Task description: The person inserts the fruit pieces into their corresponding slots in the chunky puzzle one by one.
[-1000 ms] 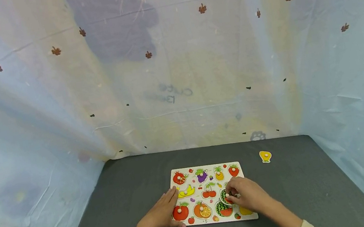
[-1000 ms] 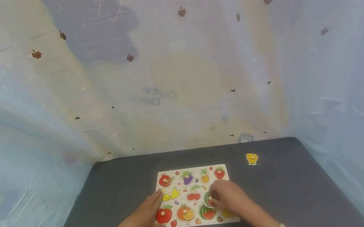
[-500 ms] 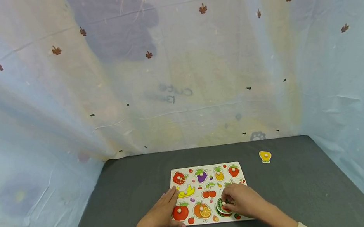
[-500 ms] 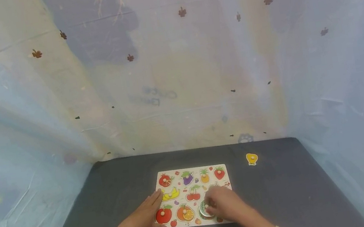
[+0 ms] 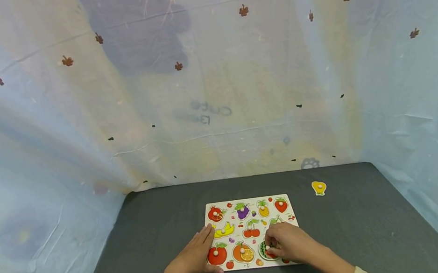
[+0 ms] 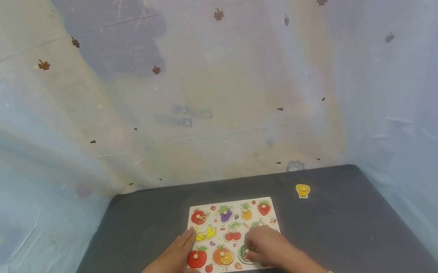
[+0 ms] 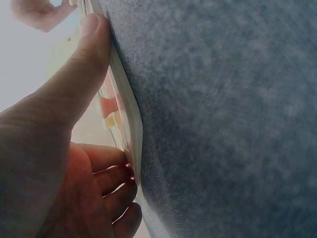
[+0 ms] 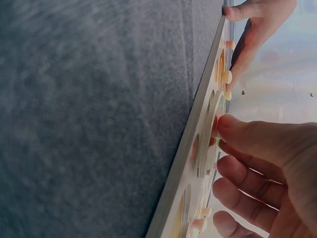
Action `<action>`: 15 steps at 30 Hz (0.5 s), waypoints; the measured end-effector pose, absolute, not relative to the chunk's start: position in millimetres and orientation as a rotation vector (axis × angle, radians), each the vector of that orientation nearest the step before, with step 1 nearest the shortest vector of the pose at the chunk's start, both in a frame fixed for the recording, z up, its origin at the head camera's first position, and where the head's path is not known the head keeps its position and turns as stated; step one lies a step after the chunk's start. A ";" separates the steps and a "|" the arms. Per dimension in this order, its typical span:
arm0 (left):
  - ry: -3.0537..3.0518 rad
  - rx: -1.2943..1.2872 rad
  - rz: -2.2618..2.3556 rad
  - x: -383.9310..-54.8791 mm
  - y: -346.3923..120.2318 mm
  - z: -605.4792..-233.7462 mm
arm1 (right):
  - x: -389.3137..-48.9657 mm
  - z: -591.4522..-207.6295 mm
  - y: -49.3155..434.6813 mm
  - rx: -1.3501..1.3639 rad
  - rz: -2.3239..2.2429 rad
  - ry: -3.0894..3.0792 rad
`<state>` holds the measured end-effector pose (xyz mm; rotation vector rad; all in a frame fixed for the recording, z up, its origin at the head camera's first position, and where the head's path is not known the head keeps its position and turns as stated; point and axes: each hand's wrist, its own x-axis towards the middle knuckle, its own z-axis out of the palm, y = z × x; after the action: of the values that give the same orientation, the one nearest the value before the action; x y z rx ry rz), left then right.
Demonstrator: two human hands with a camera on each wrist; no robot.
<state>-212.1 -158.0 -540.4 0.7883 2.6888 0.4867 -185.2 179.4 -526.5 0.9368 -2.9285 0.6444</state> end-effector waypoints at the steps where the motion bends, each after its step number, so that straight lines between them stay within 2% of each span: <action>1: 2.690 0.792 0.487 -212.3 -158.1 -540.7 | -185.2 -526.6 179.3 0.936 0.642 -2.930; 15: 2.690 0.795 0.502 -210.3 -157.5 -539.3 | -189.4 -530.6 178.0 0.959 0.652 -2.939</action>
<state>-210.3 -157.5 -539.3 0.7948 2.6902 0.5015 -189.4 178.0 -530.6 0.9592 -2.9392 0.6519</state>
